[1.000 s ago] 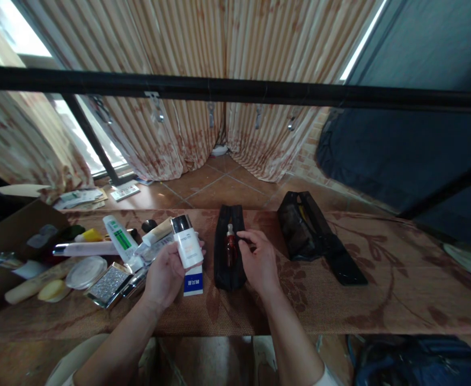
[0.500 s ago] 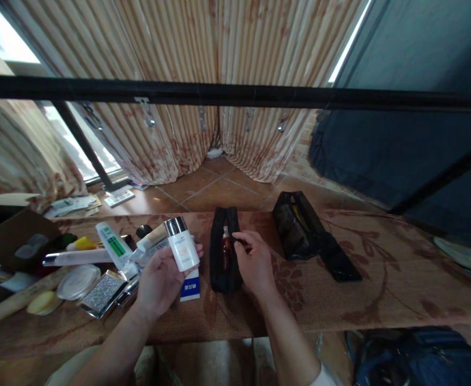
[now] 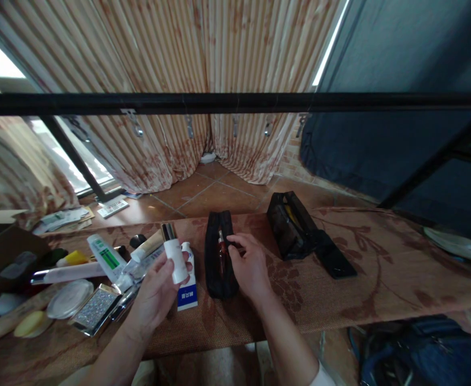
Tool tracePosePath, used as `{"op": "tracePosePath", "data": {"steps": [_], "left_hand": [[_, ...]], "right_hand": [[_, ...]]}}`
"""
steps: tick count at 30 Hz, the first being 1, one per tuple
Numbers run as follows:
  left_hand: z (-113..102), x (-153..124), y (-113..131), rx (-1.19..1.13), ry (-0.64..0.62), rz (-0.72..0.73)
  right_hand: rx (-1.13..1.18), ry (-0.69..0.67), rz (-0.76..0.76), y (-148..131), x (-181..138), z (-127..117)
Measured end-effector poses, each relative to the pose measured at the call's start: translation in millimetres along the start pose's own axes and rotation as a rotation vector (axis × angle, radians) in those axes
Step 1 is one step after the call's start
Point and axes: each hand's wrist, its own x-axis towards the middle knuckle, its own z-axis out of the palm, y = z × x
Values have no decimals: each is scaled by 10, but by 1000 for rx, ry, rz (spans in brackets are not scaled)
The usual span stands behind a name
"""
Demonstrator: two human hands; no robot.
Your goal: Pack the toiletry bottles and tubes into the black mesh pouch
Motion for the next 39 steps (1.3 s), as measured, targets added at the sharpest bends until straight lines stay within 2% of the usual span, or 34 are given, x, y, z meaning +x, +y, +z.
{"op": "tracePosePath", "data": {"steps": [5,8,16,29,39], "left_hand": [[-33,59,-67,513,231,169],[-56,72,-77,599,283,189],[-24,45,-105,493,227,96],[-69,97,-137,159,276,-4],[-56,101,-114,127,301,-42]], "right_hand": [[19,-6,21,10,-2,8],[20,-3,27,10,-1,11],[-1,-8,33,-29,-7,-2],[-12,-1,20,-3,-5,-5],[-21,-10,20,-23,-5,-11]]}}
